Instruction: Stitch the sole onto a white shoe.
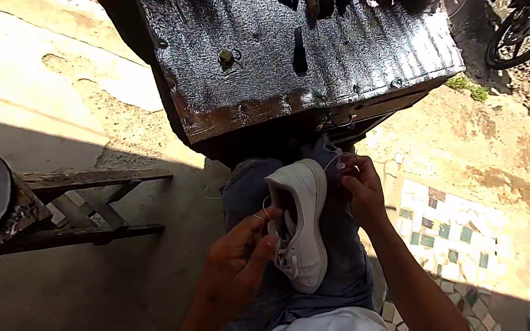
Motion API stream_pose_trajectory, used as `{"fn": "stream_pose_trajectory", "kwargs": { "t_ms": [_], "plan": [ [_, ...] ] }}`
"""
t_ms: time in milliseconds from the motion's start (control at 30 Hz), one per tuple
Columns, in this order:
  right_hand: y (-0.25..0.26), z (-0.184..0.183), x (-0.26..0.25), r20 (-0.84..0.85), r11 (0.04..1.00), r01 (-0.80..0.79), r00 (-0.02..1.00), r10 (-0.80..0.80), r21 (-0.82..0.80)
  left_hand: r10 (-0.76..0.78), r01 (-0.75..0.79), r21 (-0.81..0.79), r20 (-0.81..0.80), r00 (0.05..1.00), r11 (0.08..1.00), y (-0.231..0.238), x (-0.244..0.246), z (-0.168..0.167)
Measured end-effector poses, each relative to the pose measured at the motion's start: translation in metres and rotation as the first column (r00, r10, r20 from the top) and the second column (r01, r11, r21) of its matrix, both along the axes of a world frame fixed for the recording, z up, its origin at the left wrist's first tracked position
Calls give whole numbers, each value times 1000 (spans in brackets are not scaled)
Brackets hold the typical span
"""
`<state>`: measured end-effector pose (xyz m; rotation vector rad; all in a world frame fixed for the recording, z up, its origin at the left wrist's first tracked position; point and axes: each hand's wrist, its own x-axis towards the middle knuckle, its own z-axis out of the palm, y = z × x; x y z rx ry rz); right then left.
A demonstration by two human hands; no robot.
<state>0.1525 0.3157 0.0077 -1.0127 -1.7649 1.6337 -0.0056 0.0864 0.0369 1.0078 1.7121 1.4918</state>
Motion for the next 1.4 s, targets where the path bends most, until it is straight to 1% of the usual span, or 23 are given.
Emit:
{"fn": "stream_pose_trajectory", "kwargs": {
  "t_ms": [67, 133, 233, 300, 367, 467, 833, 900, 933, 967, 1000, 1033, 1100, 1133, 1200, 1233, 1300, 1400],
  "plan": [
    [-2, -7, 7, -63, 1000, 24, 998, -23, 17, -73, 89, -61, 228, 971, 994, 27, -14, 6],
    [-2, 3, 15, -61, 997, 41, 997, -37, 70, -146, 200, -106, 382, 913, 974, 48, -23, 5],
    [-9, 17, 28, -17, 987, -42, 999, 45, 157, -181, 263, -80, 539, 823, 961, 65, -27, 0],
    [-17, 18, 32, 16, 972, -132, 991, 132, 195, -196, 278, -48, 596, 779, 960, 69, -28, -3],
    [-23, 15, 33, 51, 949, -211, 978, 204, 237, -224, 303, -19, 629, 744, 953, 71, -30, -5],
    [-25, 5, 33, 57, 935, -238, 971, 231, 263, -265, 331, 28, 662, 701, 943, 73, -32, -6],
    [-29, -3, 31, -4, 955, -247, 968, 251, 164, -293, 355, 61, 701, 650, 933, 71, -40, -11],
    [-25, 0, 30, 28, 938, -281, 959, 281, 204, -297, 356, 69, 708, 641, 932, 70, -41, -12],
    [-20, 5, 30, 87, 915, -324, 946, 312, 240, -293, 356, 64, 711, 639, 932, 69, -42, -12],
    [-11, 14, 29, 182, 874, -393, 918, 354, 286, -291, 359, 59, 713, 638, 931, 68, -42, -12],
    [1, 27, 27, 301, 808, -488, 866, 399, 331, -294, 365, 57, 714, 636, 929, 68, -43, -13],
    [16, 41, 23, 415, 725, -595, 790, 450, 347, -299, 370, 60, 714, 633, 927, 68, -42, -13],
    [45, 70, 8, 581, 554, -791, 587, 564, 261, -326, 387, 79, 705, 630, 919, 68, -40, -15],
    [57, 80, -3, 623, 479, -858, 479, 619, 184, -343, 389, 98, 696, 631, 916, 69, -38, -16],
    [75, 91, -24, 655, 359, -931, 316, 687, 73, -363, 382, 129, 676, 641, 915, 72, -35, -19],
    [80, 94, -33, 667, 327, -945, 261, 698, 27, -362, 374, 134, 671, 647, 918, 73, -33, -20],
    [84, 94, -47, 681, 298, -954, 202, 704, -25, -349, 353, 136, 665, 661, 926, 74, -32, -22],
    [77, 87, -60, 689, 299, -953, 188, 700, -43, -312, 330, 105, 667, 677, 938, 71, -32, -26]
  ]
}}
